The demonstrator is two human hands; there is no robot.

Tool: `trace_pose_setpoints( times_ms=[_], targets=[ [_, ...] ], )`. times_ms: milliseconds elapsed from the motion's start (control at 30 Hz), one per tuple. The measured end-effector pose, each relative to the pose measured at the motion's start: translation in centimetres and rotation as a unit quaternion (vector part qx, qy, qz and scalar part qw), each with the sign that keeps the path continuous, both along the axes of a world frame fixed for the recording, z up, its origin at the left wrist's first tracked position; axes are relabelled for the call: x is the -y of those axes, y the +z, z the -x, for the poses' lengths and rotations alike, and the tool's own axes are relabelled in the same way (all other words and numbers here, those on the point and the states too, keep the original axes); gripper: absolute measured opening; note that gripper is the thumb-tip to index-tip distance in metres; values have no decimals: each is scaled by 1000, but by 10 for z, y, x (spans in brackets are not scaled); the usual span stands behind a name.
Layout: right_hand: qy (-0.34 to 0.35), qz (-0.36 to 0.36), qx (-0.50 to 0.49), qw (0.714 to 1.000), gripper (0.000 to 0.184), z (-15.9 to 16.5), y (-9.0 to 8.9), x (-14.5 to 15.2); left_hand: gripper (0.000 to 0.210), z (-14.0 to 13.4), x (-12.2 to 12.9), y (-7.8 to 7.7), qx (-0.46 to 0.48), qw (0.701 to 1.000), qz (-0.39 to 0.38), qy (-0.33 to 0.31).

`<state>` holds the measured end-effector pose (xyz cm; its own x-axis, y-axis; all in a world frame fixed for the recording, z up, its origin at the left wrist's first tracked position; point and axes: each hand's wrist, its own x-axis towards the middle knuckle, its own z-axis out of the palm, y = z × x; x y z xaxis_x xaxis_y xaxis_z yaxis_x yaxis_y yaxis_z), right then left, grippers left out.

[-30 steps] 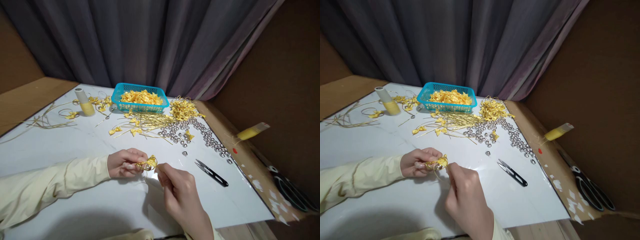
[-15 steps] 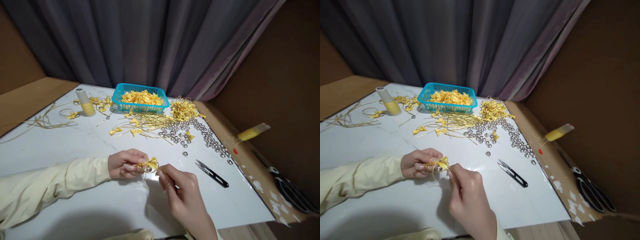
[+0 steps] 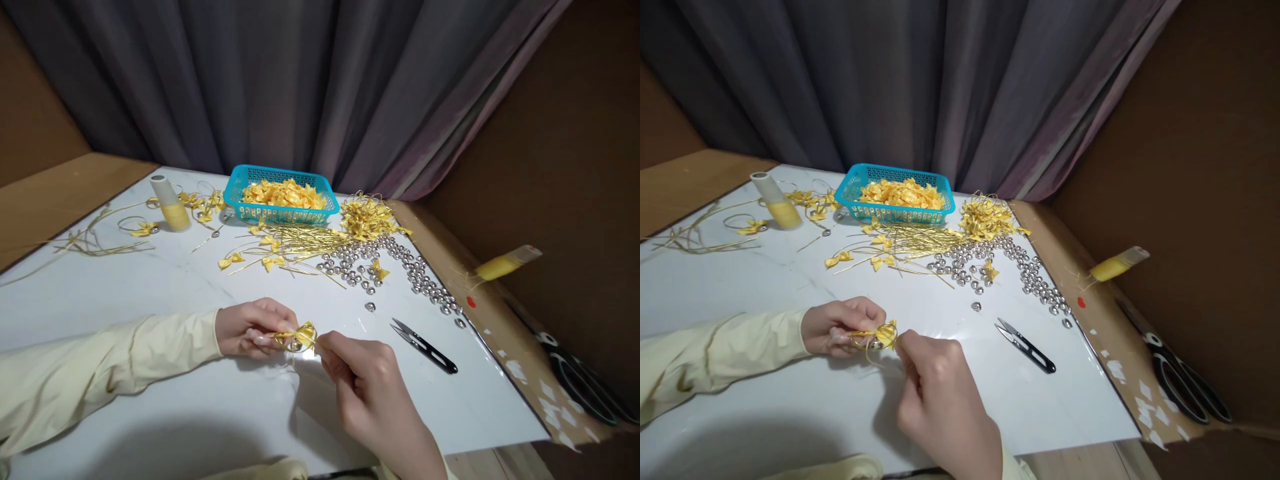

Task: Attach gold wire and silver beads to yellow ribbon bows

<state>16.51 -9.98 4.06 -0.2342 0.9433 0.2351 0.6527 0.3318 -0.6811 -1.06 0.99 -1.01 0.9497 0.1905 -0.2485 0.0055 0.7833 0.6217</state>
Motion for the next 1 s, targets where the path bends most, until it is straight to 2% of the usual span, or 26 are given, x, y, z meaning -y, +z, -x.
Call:
trace_pose_setpoints(
  times_ms=[433, 700, 1000],
  targets=[
    [-5, 22, 47, 999, 24, 3, 9, 2, 12, -2, 2, 5, -10, 1000, -16, 6],
    [-32, 16, 28, 999, 22, 10, 6, 2, 12, -2, 3, 6, -16, 999, -24, 28],
    [-36, 24, 0, 999, 21, 17, 3, 0, 11, -4, 9, 11, -34, 998, -54, 15]
  ],
)
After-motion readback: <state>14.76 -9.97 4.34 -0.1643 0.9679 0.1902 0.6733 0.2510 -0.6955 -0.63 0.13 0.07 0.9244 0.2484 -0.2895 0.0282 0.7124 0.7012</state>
